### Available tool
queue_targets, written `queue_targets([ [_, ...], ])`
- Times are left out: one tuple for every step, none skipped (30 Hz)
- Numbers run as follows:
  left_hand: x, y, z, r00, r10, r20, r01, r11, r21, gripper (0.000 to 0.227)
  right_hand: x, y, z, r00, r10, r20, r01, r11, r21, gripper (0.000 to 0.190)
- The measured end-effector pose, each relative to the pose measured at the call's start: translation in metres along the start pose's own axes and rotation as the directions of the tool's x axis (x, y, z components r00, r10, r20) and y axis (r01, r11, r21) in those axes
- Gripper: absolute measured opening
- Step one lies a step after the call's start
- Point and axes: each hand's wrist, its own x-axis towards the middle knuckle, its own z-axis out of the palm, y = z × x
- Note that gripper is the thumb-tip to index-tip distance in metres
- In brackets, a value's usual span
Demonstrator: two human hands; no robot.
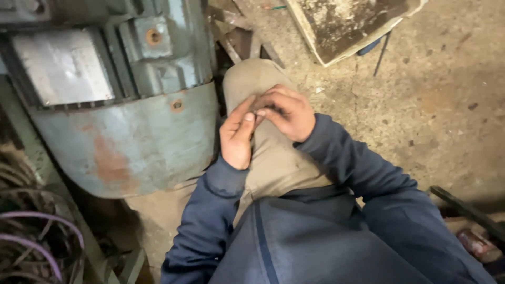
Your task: The person sits on the floor with an electric motor on their lap, removes small fasteners from the motor housing, and fits the blue metal fan cover back over the motor, pressing and aligning it into place and adjusting the fasteners.
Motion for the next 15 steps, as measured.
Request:
queue_targets([
  [0.001,0.002,0.001,1.000,-0.011,-0.030,0.009,0.999,-0.038,0.044,0.001,-0.001,0.000,1.000,-0.030,0.005,0.031,0.999,-0.038,0.013],
  [0.001,0.005,0.002,1.000,-0.015,-0.019,0.014,0.999,-0.039,0.044,0.001,-0.001,0.000,1.000,-0.028,-0.004,0.028,0.999,-0.044,0.013],
  [0.002,0.008,0.003,0.999,-0.023,-0.036,0.019,0.991,-0.130,0.041,0.001,-0.001,0.000,0.999,-0.046,-0.005,0.046,0.998,-0.035,0.013],
  [0.002,0.010,0.003,0.998,-0.033,-0.056,0.020,0.975,-0.221,0.039,0.002,-0.001,0.000,0.998,-0.066,-0.003,0.066,0.998,-0.024,0.013],
  [0.003,0.007,0.001,0.998,-0.035,-0.049,0.023,0.975,-0.221,0.039,0.001,-0.001,-0.001,0.998,-0.064,-0.008,0.064,0.998,-0.029,0.013],
  [0.003,0.005,-0.002,0.998,-0.033,-0.049,0.020,0.971,-0.240,0.033,0.001,-0.001,-0.001,0.996,-0.090,-0.012,0.090,0.996,-0.023,0.013],
  [0.003,0.002,-0.005,0.998,-0.030,-0.049,0.016,0.966,-0.259,0.028,0.001,0.000,-0.001,0.993,-0.116,-0.016,0.115,0.993,-0.018,0.013],
  [0.003,0.002,-0.006,0.998,-0.031,-0.048,0.017,0.966,-0.258,0.028,0.000,0.000,-0.001,0.993,-0.116,-0.018,0.115,0.993,-0.017,0.013],
  [0.003,0.002,-0.006,0.999,-0.013,-0.041,0.004,0.973,-0.229,0.024,0.000,0.001,-0.001,0.993,-0.115,-0.012,0.115,0.993,-0.018,0.013],
  [0.003,0.001,-0.007,0.999,0.005,-0.034,-0.012,0.979,-0.202,0.021,0.000,0.001,-0.001,0.993,-0.116,-0.003,0.116,0.993,-0.019,0.012],
  [0.003,0.001,-0.007,0.999,0.007,-0.034,-0.013,0.979,-0.201,0.021,-0.001,0.003,-0.001,0.993,-0.117,-0.003,0.117,0.993,-0.019,0.012],
  [0.003,0.002,-0.007,0.999,-0.001,-0.039,-0.007,0.979,-0.204,0.022,-0.001,0.004,-0.001,0.994,-0.113,-0.003,0.113,0.994,-0.010,0.013],
  [0.004,0.002,-0.007,0.999,-0.009,-0.044,0.000,0.978,-0.208,0.023,-0.002,0.006,-0.001,0.994,-0.109,-0.003,0.109,0.994,-0.001,0.013],
  [0.003,-0.003,-0.011,0.999,-0.006,-0.044,-0.003,0.978,-0.207,0.023,-0.002,0.006,-0.001,0.994,-0.112,-0.002,0.112,0.994,0.000,0.013],
  [0.003,-0.007,-0.014,0.999,0.001,-0.044,-0.010,0.977,-0.212,0.021,-0.002,0.005,-0.002,0.995,-0.102,-0.001,0.102,0.995,0.001,0.013],
])
